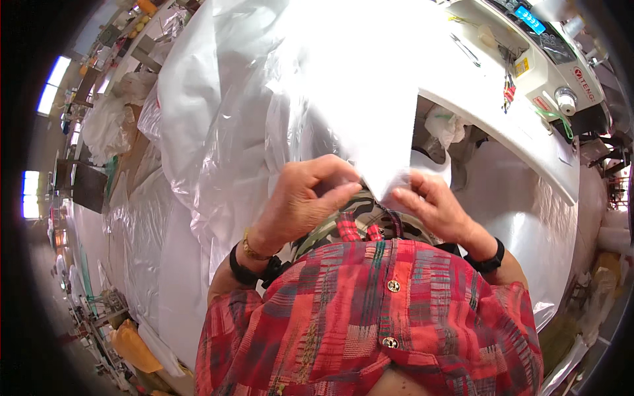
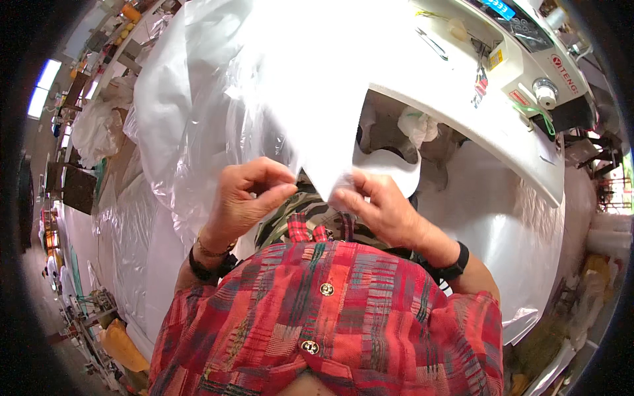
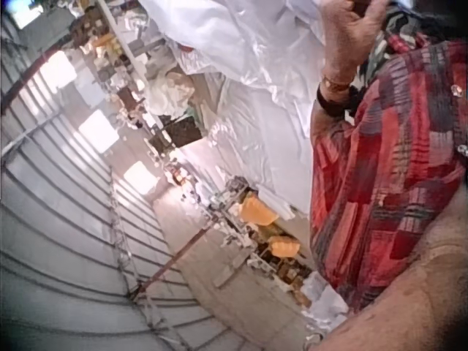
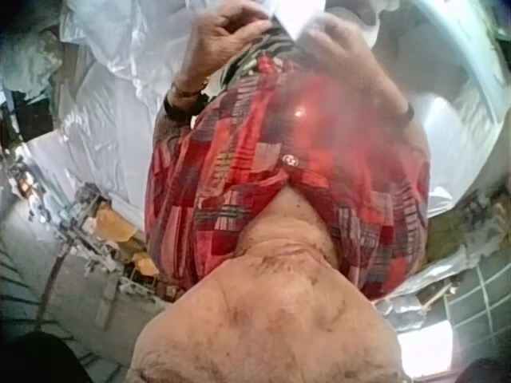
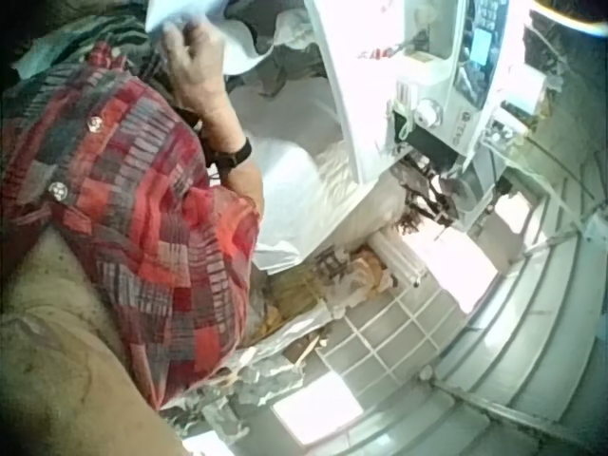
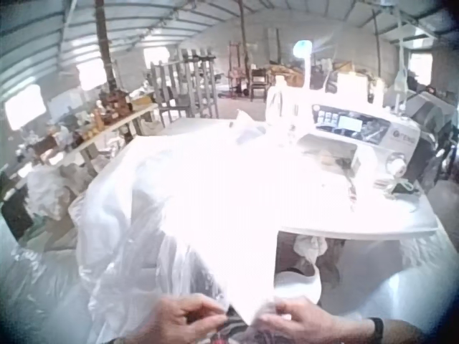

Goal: Sewing together large plastic sheets using an industrial sewing machine.

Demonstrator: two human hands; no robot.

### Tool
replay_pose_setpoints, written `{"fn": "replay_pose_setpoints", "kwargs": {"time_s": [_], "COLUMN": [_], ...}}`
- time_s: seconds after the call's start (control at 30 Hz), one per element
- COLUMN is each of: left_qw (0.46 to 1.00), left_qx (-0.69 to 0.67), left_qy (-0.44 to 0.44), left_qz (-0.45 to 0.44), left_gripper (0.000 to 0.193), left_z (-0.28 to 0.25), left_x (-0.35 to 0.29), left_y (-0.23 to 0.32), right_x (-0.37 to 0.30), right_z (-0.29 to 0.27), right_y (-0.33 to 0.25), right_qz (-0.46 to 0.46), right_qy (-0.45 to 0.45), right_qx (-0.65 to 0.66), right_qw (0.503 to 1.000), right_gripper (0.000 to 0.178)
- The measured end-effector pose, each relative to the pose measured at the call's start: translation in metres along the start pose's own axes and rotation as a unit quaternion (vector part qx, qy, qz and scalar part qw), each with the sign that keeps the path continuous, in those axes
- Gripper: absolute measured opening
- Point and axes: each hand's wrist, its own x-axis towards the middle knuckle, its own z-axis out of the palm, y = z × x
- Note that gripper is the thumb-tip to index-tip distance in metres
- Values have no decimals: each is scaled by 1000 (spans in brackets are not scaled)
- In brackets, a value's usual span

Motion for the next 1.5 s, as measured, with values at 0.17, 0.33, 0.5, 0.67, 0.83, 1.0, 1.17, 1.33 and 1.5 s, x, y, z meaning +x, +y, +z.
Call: {"fn": "replay_pose_setpoints", "kwargs": {"time_s": [0.17,0.33,0.5,0.67,0.83,1.0,1.17,1.33,1.5], "left_qw": [996,994,999,997,993,920,733,772,791], "left_qx": [65,63,-27,-54,49,322,600,552,552], "left_qy": [-47,-36,-25,19,94,123,-59,-157,-92], "left_qz": [25,79,28,-56,-43,186,315,274,246], "left_gripper": [7,9,14,13,7,8,6,8,9], "left_z": [10,13,12,-3,-60,-98,-83,-54,-32], "left_x": [4,1,1,5,10,39,52,28,10], "left_y": [-2,-7,-19,-37,-5,101,156,90,-1], "right_x": [1,12,23,34,95,192,264,221,141], "right_z": [13,23,27,16,-26,34,146,133,38], "right_y": [-16,-25,-35,-25,31,18,-43,12,15], "right_qz": [16,-71,-63,-133,7,0,-340,-370,-186], "right_qy": [-81,-107,-195,-247,71,-69,-154,-209,-400], "right_qx": [17,-15,-62,-160,5,-150,-210,-200,-369], "right_qw": [996,992,977,947,997,986,904,883,818], "right_gripper": [20,15,16,32,36,61,49,38,30]}}
